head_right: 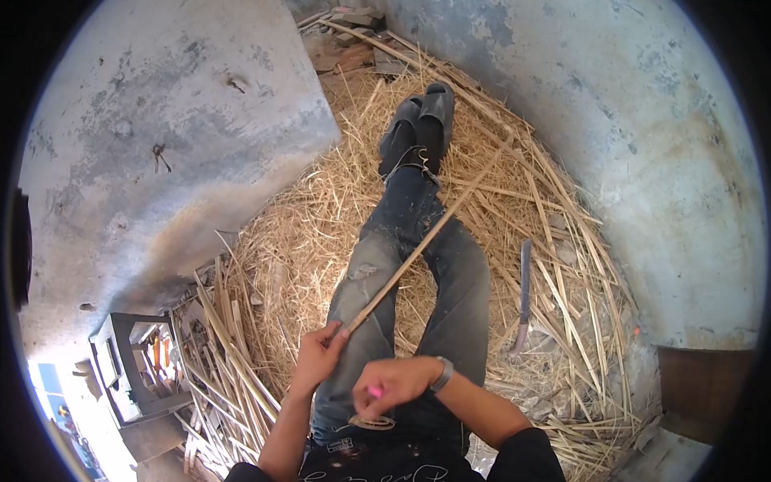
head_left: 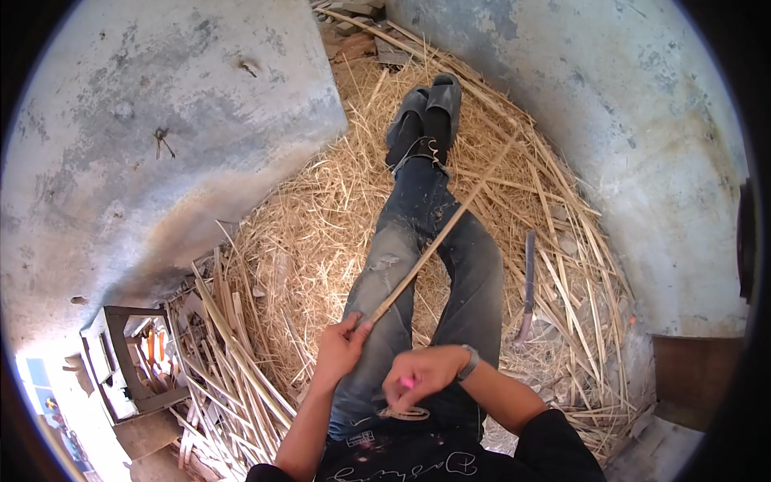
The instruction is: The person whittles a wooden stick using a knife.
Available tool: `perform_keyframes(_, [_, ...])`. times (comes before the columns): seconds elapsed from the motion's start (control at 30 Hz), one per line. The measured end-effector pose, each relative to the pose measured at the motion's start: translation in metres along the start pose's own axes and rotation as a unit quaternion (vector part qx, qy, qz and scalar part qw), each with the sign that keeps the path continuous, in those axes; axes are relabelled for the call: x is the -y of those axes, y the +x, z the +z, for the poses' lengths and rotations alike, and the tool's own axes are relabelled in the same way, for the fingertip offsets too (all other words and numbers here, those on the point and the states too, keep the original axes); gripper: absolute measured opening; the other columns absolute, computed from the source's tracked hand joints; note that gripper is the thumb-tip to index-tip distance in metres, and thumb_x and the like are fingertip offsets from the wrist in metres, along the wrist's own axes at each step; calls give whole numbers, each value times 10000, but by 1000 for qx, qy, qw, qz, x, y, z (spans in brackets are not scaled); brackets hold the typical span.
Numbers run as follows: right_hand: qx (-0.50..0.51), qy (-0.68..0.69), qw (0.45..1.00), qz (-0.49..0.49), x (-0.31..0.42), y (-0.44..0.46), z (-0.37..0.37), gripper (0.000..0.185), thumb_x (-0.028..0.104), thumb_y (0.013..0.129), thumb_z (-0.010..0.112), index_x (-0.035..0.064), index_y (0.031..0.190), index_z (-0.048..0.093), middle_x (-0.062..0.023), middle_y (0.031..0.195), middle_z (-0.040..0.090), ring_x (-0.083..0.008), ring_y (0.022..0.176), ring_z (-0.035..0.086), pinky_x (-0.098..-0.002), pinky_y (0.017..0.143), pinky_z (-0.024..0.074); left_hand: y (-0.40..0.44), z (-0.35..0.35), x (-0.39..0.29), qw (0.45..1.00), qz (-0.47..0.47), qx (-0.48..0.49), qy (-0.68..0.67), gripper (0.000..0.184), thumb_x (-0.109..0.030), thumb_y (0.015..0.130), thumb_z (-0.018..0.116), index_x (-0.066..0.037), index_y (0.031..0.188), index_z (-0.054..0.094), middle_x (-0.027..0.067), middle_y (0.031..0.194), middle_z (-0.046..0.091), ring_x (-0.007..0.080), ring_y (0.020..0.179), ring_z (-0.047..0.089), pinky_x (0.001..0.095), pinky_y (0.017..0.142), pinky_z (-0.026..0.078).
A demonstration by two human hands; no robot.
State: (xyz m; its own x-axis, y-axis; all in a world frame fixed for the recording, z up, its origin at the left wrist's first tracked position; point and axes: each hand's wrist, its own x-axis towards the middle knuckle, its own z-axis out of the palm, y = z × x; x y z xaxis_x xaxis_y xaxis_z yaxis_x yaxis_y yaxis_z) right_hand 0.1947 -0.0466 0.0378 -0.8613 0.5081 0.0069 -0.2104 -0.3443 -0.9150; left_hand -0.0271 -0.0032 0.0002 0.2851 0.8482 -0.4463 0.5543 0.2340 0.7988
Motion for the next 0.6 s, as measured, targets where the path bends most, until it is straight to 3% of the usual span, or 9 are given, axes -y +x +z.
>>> perform_keyframes(0.03, [79, 37, 996, -17, -1, 4, 8, 189, 184, 927, 815, 14, 911, 735, -28, 782, 711, -89, 725, 612, -272, 669, 482, 3, 1, -2, 1000, 0, -19, 9, 444, -300, 1019, 757, 56, 1283, 727, -37, 711, 608, 44, 669, 496, 271, 595, 420])
perform_keyframes(0.07, [75, 36, 996, -16, 3, 1, 8, 189, 184, 927, 815, 14, 911, 735, -28, 782, 711, -89, 725, 612, -272, 669, 482, 5, -1, -5, 1000, 3, -16, 7, 444, -300, 1019, 757, 56, 1283, 727, -37, 711, 608, 44, 669, 496, 271, 595, 420])
perform_keyframes(0.2, [-214, -73, 973, -37, 7, -21, -11, 190, 208, 907, 835, 40, 894, 749, -9, 744, 685, -81, 659, 575, -292, 600, 441, 7, -11, -1, 998, -30, 16, -49, 407, -321, 1047, 719, 28, 1253, 753, -55, 706, 583, 42, 660, 478, 251, 596, 396])
perform_keyframes(0.3, [-421, -286, 857, 86, 18, -42, -35, 230, 246, 897, 829, 36, 965, 765, -56, 718, 690, -123, 650, 638, -337, 592, 470, 4, -14, 4, 996, -24, 7, -90, 372, -313, 1056, 706, 12, 1228, 762, -35, 730, 628, 60, 654, 500, 247, 619, 430])
perform_keyframes(0.33, [-421, -286, 856, 87, 17, -43, -39, 230, 246, 897, 829, 36, 965, 765, -56, 718, 690, -123, 650, 638, -337, 592, 470, 2, -16, 3, 992, -56, 11, -108, 368, -314, 1057, 705, 1, 1238, 766, -31, 761, 640, 63, 665, 513, 245, 631, 444])
perform_keyframes(0.4, [-580, -388, 688, 199, 15, -46, -47, 293, 299, 909, 794, 22, 986, 740, -135, 687, 653, -272, 633, 670, -379, 632, 518, 2, -18, 4, 988, -89, 19, -128, 365, -315, 1058, 705, -11, 1249, 770, -27, 793, 653, 67, 676, 527, 243, 643, 458])
perform_keyframes(0.43, [-623, -333, 685, 180, 21, -42, -47, 325, 347, 960, 746, 25, 998, 721, -153, 667, 642, -336, 625, 665, -418, 627, 514, 2, -19, 6, 986, -94, 31, -135, 371, -319, 1058, 705, -17, 1266, 766, -18, 809, 656, 70, 685, 536, 245, 646, 465])
perform_keyframes(0.57, [-685, -262, 677, 59, -3, -40, -77, 395, 432, 985, 724, 38, 1006, 717, -171, 679, 662, -342, 651, 699, -447, 623, 514, 2, -22, 3, 983, -114, 56, -134, 405, -335, 1055, 707, -21, 1307, 749, 10, 870, 691, 72, 710, 550, 249, 654, 481])
perform_keyframes(0.6, [-700, -286, 651, 59, -6, -39, -91, 423, 464, 982, 727, 43, 1017, 721, -174, 680, 668, -318, 647, 712, -447, 615, 511, 4, -22, 3, 984, -112, 57, -123, 406, -343, 1057, 702, -32, 1313, 750, 39, 1074, 777, 84, 707, 557, 247, 677, 501])
